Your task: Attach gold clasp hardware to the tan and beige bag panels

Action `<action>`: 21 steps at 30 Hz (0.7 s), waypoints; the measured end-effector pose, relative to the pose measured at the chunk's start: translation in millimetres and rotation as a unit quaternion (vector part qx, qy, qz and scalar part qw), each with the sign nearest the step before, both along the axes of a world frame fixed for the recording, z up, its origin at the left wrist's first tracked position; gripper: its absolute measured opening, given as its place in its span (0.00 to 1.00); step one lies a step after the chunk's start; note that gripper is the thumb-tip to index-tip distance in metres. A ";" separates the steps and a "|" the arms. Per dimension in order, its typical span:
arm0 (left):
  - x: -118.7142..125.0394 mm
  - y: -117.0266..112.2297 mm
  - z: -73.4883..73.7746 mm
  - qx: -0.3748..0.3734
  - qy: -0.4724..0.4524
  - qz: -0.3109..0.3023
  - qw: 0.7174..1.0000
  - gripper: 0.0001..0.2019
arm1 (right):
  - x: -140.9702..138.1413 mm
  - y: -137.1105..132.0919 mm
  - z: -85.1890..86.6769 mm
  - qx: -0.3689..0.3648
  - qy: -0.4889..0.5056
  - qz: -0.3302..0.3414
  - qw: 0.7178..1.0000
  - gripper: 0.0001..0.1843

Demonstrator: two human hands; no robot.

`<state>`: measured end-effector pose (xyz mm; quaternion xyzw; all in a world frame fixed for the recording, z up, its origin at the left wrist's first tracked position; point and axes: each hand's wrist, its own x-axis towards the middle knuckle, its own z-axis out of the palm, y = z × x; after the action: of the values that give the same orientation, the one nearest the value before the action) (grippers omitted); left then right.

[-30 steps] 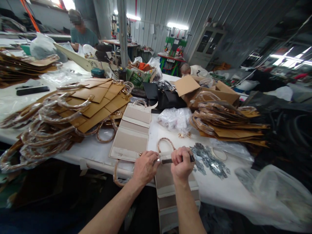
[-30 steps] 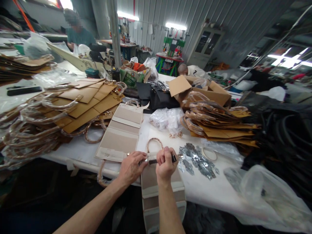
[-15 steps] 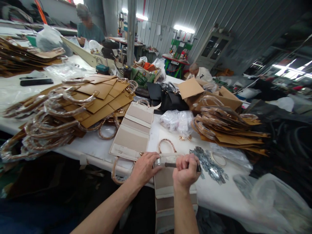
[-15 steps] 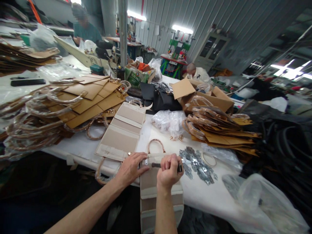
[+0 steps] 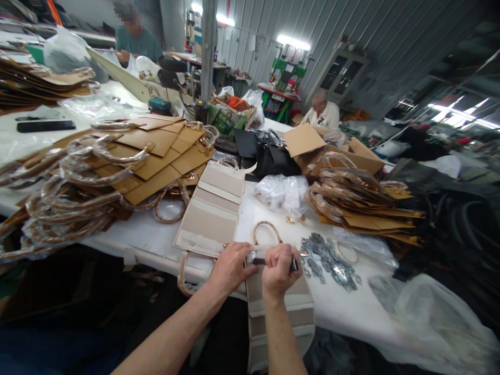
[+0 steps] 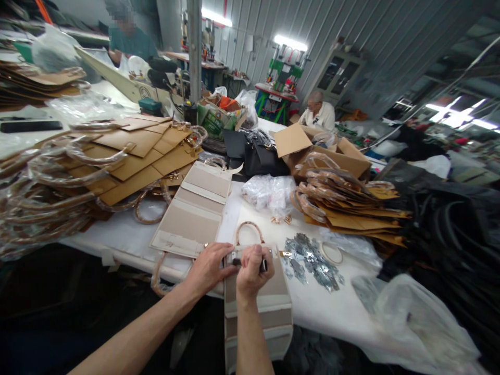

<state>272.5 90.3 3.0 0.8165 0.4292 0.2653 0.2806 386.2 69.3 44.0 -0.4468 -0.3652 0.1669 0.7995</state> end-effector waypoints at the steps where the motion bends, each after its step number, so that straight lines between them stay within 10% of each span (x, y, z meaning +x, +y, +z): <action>1: 0.2 0.4 0.7 -0.003 0.005 0.000 1.000 0.20 | -1.7 -1.1 -1.8 -0.009 -0.022 -0.009 1.000 0.24; 11: 0.5 -0.7 -2.2 -0.005 -0.004 0.008 1.000 0.15 | -6.5 12.3 -12.8 -0.138 -0.158 -0.062 0.976 0.23; 21: -2.8 -6.9 -7.8 0.004 -0.028 0.012 1.000 0.26 | 13.4 23.9 19.7 -0.036 0.012 0.001 0.999 0.28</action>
<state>269.6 83.4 -4.7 0.8045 0.4302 0.2932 0.2858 399.6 93.2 63.7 -0.4728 -0.3496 0.1855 0.7873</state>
